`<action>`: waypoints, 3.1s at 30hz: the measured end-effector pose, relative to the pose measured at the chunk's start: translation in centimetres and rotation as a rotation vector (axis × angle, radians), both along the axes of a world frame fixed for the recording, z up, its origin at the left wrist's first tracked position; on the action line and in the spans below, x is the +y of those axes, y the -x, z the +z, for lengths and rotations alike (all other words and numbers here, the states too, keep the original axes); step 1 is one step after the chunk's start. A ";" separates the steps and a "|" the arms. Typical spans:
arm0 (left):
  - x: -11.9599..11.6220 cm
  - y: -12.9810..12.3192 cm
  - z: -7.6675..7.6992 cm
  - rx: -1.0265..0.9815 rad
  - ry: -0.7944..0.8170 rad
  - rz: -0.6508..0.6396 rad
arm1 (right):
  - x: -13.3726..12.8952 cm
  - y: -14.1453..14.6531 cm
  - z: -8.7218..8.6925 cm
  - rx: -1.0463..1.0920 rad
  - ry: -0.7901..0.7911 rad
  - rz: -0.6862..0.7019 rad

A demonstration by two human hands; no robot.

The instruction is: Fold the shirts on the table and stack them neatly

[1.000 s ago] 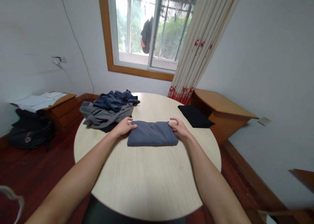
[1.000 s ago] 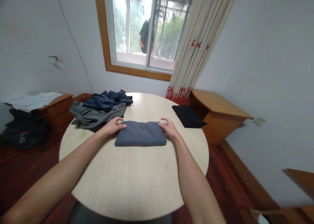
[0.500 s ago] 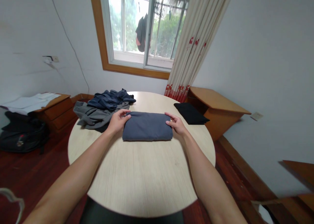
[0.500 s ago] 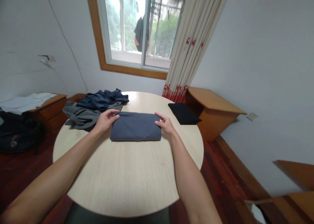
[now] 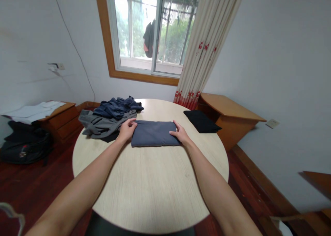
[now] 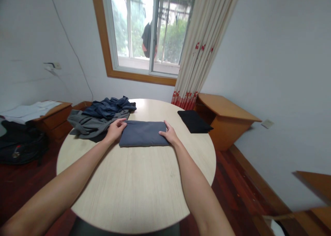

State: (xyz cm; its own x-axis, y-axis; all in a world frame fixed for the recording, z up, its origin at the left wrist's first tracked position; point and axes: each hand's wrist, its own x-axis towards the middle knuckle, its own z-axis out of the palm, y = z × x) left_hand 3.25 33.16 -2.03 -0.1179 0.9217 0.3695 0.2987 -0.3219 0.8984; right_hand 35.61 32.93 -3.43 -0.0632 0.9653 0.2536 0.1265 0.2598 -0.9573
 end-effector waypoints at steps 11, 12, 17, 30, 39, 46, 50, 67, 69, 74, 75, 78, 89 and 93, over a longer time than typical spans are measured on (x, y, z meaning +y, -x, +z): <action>-0.7 0.9 -0.6 -0.043 0.210 -0.344 | 0.2 0.3 -0.4 -0.210 -0.133 -0.135; -0.6 0.9 -0.6 -0.049 0.172 -0.331 | 0.2 0.3 -0.3 -0.252 -0.159 -0.153; 0.1 0.5 -0.9 0.203 -0.009 -0.182 | 0.2 0.3 -0.3 -0.414 -0.166 -0.293; -5.3 -5.9 1.1 1.060 -0.229 -0.158 | -4.8 7.0 2.8 -1.113 -0.388 -0.042; -3.7 -4.6 0.0 0.982 0.129 -0.099 | -2.9 5.0 2.0 -1.097 -0.107 -0.064; -3.1 -3.6 -1.2 0.853 0.120 0.010 | -2.7 2.0 1.7 -1.039 -0.066 -0.231; -3.1 -2.9 -1.2 0.822 0.072 -0.059 | -3.5 1.2 3.1 -1.109 -0.081 -0.244; -5.1 -3.1 2.2 0.764 0.092 -0.025 | -4.0 -3.3 3.2 -0.799 -0.015 -0.058; -4.6 -3.1 1.6 0.760 0.094 -0.045 | -3.8 -3.0 3.0 -0.801 -0.017 -0.031; -3.6 -2.3 1.0 0.638 0.074 -0.150 | -3.4 -3.1 2.7 -0.785 -0.037 -0.091; -3.6 -2.1 1.1 0.613 0.073 -0.150 | -3.3 -3.1 2.6 -0.776 -0.046 -0.108; -3.4 -1.5 1.3 0.569 0.077 -0.120 | -3.1 -3.1 2.3 -0.742 -0.065 -0.175; -2.6 -0.6 1.3 0.712 0.200 -0.056 | -2.8 -1.6 2.5 -0.922 -0.025 -0.380; -4.4 -2.0 2.3 0.775 0.029 0.062 | -3.7 -0.5 3.8 -0.986 -0.097 -0.434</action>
State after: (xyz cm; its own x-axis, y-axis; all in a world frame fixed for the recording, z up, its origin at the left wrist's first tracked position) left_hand 5.28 28.77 0.32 0.1127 0.9324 0.3435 0.8619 -0.2637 0.4332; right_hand 36.06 29.21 0.39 0.0617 0.9330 0.3545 0.9292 0.0759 -0.3617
